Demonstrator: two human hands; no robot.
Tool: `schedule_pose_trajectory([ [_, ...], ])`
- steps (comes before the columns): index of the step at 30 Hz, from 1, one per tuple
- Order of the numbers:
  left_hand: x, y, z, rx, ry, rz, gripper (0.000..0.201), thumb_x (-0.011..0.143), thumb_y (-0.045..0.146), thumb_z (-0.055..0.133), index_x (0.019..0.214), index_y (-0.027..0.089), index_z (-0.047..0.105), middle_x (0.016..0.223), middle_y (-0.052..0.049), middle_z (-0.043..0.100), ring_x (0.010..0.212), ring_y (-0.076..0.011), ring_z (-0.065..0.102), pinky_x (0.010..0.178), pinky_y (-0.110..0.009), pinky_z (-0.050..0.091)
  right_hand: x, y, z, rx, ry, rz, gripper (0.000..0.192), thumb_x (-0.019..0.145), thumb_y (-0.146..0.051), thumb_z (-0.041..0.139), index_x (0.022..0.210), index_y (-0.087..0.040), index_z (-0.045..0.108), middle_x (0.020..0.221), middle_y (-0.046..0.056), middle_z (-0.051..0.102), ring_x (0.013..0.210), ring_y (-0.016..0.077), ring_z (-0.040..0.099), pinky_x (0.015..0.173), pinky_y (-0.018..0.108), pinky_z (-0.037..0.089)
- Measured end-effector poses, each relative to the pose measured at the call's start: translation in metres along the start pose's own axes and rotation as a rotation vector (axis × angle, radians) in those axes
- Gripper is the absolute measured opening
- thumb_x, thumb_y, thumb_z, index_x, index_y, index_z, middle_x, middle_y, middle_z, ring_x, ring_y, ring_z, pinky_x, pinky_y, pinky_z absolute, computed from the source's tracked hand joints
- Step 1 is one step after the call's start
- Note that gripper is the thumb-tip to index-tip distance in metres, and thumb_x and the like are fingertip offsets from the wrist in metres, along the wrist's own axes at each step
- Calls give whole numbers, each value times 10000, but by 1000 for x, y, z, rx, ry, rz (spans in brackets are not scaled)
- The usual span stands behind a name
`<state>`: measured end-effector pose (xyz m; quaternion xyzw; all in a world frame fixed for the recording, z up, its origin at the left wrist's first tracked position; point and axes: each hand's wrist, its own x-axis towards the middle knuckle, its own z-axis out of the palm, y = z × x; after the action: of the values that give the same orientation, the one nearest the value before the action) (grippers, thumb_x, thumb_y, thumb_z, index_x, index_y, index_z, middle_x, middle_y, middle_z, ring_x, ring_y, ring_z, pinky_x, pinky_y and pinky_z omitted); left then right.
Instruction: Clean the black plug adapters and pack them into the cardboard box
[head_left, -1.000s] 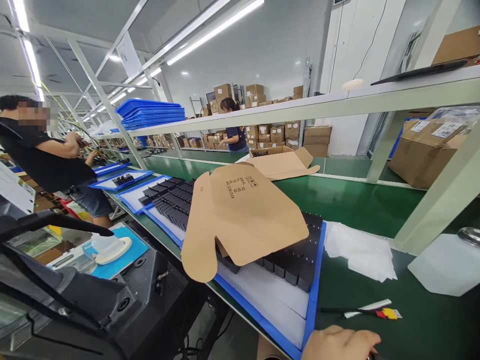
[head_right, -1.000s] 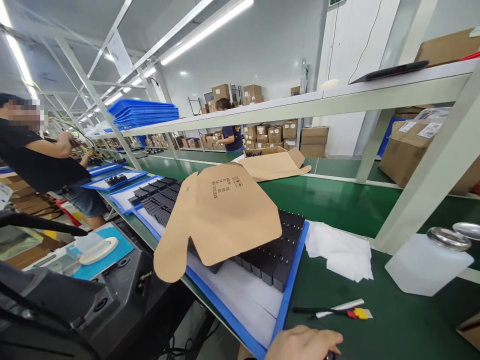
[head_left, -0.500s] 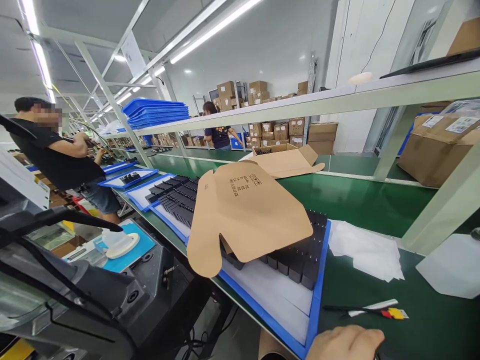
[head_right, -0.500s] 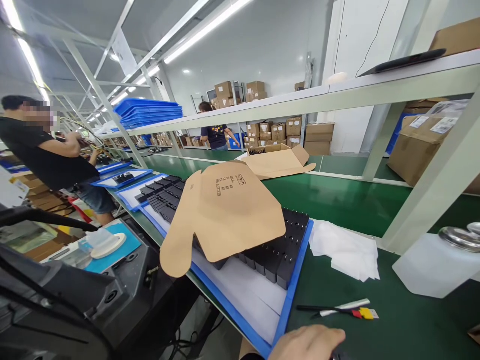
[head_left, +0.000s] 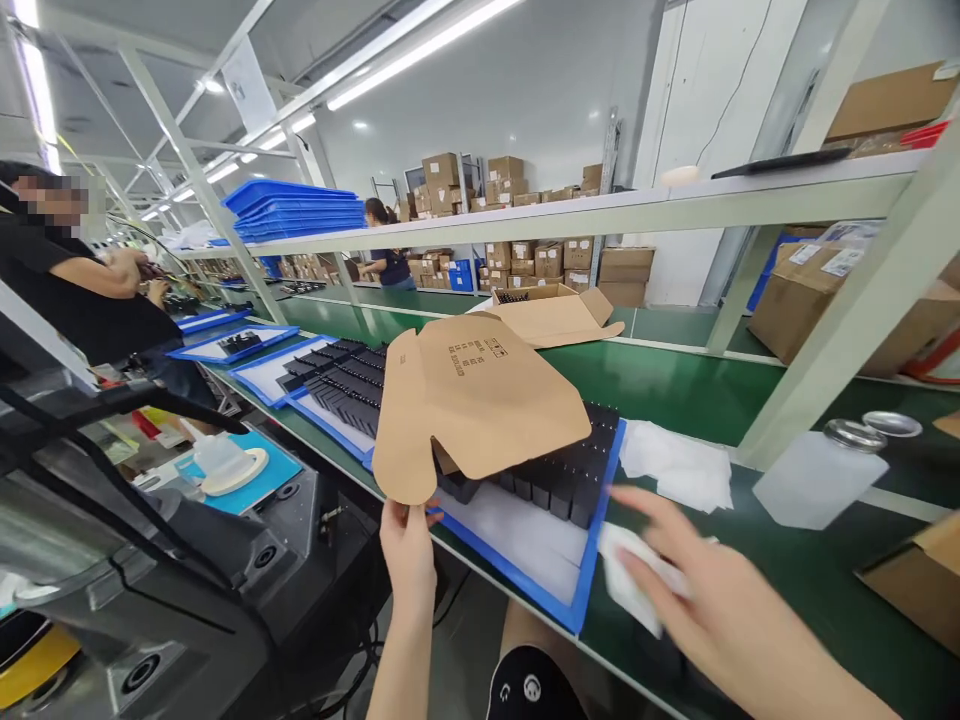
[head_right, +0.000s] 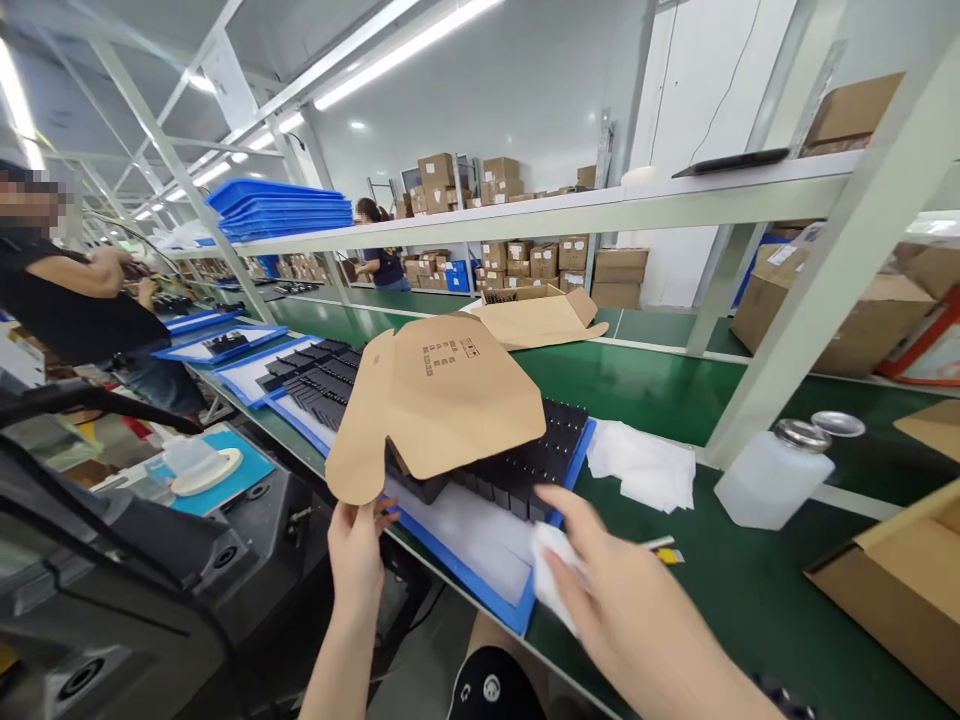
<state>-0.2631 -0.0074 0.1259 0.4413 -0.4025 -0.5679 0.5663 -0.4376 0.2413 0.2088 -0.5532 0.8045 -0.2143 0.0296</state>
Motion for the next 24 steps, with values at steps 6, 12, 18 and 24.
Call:
schedule_pose_trajectory([
  [6, 28, 23, 12, -4, -201, -193, 443, 769, 233, 588, 1195, 148, 500, 1085, -134, 617, 722, -224, 691, 684, -322, 563, 114, -68, 39, -317, -28, -151, 676, 836, -39, 472, 1501, -17, 357, 780, 114, 669, 691, 272, 670, 595, 357, 522],
  [12, 44, 56, 33, 11, -375, -412, 432, 938, 448, 466, 1262, 162, 464, 1003, -135, 609, 761, -247, 698, 716, -347, 568, 137, -59, 16, -156, 273, -214, 379, 973, -157, 375, 1227, -76, 644, 1067, 132, 690, 960, 229, 675, 810, 308, 497],
  [18, 24, 94, 43, -11, -557, -556, 668, 879, 723, 424, 1143, 125, 559, 1070, -147, 629, 869, -275, 679, 742, -433, 570, 124, -59, -56, -79, 640, -401, 323, 966, -230, 416, 967, -115, 718, 799, 55, 702, 680, 153, 642, 628, 252, 421],
  [24, -31, 122, 40, -118, -759, -609, 586, 936, 632, 399, 1138, 115, 585, 1036, -124, 633, 839, -230, 657, 700, -371, 564, 64, -74, -112, -216, 955, -699, 179, 893, -96, 533, 954, -97, 700, 710, 3, 673, 605, 81, 595, 564, 192, 422],
])
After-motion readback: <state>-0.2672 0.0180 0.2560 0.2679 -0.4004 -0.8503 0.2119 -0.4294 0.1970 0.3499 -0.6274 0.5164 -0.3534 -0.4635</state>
